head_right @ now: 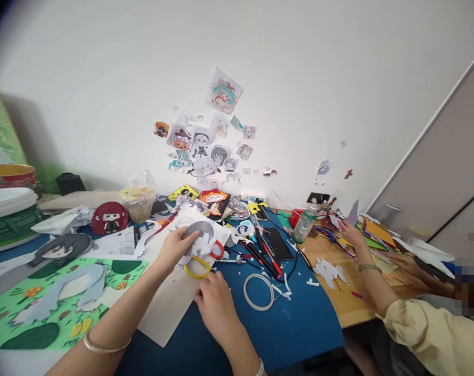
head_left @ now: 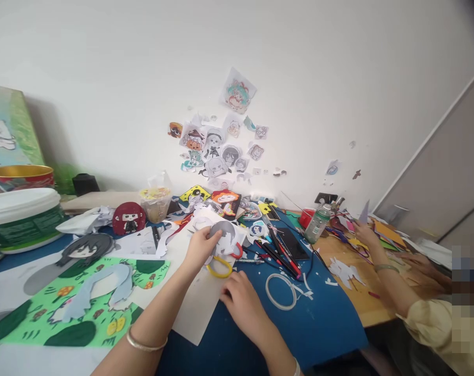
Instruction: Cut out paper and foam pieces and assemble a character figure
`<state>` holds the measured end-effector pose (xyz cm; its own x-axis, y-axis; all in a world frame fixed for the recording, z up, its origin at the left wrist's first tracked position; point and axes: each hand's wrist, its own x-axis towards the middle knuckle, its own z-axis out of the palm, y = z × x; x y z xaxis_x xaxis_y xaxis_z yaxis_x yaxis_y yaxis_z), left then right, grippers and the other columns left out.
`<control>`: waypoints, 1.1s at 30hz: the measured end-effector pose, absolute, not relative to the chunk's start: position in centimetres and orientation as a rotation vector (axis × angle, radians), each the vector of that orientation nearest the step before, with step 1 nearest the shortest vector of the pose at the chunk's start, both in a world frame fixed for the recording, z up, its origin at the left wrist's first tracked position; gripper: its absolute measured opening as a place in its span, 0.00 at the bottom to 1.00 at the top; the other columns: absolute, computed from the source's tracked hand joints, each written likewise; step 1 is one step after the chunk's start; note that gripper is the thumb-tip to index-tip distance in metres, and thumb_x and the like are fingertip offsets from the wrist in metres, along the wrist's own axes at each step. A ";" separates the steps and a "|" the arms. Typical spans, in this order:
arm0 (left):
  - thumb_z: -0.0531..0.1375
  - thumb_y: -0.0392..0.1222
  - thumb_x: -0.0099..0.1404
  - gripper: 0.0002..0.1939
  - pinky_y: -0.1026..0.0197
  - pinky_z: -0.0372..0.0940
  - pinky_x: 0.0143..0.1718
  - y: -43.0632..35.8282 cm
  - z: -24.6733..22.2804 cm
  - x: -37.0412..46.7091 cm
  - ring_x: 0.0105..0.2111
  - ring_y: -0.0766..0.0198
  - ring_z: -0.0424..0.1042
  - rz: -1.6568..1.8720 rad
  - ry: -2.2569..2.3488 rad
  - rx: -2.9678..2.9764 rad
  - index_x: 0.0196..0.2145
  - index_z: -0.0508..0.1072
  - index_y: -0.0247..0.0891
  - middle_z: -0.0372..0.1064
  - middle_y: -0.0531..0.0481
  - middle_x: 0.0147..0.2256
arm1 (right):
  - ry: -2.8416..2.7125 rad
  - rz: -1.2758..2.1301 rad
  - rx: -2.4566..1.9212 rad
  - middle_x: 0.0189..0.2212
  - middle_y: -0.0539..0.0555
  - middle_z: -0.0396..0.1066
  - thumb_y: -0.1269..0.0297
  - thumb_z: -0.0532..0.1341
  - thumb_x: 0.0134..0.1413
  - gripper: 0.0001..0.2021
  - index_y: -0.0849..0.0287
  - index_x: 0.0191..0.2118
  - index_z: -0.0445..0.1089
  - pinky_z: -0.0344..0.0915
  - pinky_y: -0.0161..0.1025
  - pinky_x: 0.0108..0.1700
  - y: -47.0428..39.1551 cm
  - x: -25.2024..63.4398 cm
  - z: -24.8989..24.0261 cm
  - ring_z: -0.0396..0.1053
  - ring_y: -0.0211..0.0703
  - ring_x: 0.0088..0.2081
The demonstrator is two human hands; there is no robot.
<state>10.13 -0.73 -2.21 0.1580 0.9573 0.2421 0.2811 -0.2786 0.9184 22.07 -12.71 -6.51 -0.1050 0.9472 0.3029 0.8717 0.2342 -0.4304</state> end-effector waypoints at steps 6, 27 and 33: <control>0.54 0.56 0.52 0.18 0.67 0.47 0.17 -1.4 -1.8 10.5 0.18 0.69 0.55 1.076 1.214 1.717 0.19 0.60 0.38 0.55 0.58 0.16 | -1.821 -0.116 -1.902 0.30 0.53 0.66 0.75 0.56 0.52 0.08 0.58 0.26 0.66 0.61 0.40 0.36 -12.8 27.6 -6.6 0.62 0.46 0.36; 0.54 0.56 0.51 0.18 0.67 0.46 0.17 -2.2 -1.8 11.1 0.17 0.70 0.50 0.987 1.127 1.763 0.17 0.57 0.39 0.49 0.60 0.15 | -1.949 0.363 -1.798 0.33 0.50 0.65 0.73 0.59 0.49 0.06 0.56 0.26 0.68 0.60 0.36 0.39 -13.7 27.2 -5.7 0.61 0.43 0.39; 0.54 0.56 0.52 0.18 0.67 0.46 0.17 -2.2 -1.7 11.1 0.17 0.70 0.50 0.971 1.108 1.748 0.19 0.59 0.39 0.49 0.60 0.15 | -1.916 0.426 -1.886 0.29 0.50 0.68 0.74 0.60 0.46 0.06 0.57 0.30 0.69 0.59 0.35 0.36 -13.3 27.4 -5.7 0.63 0.43 0.36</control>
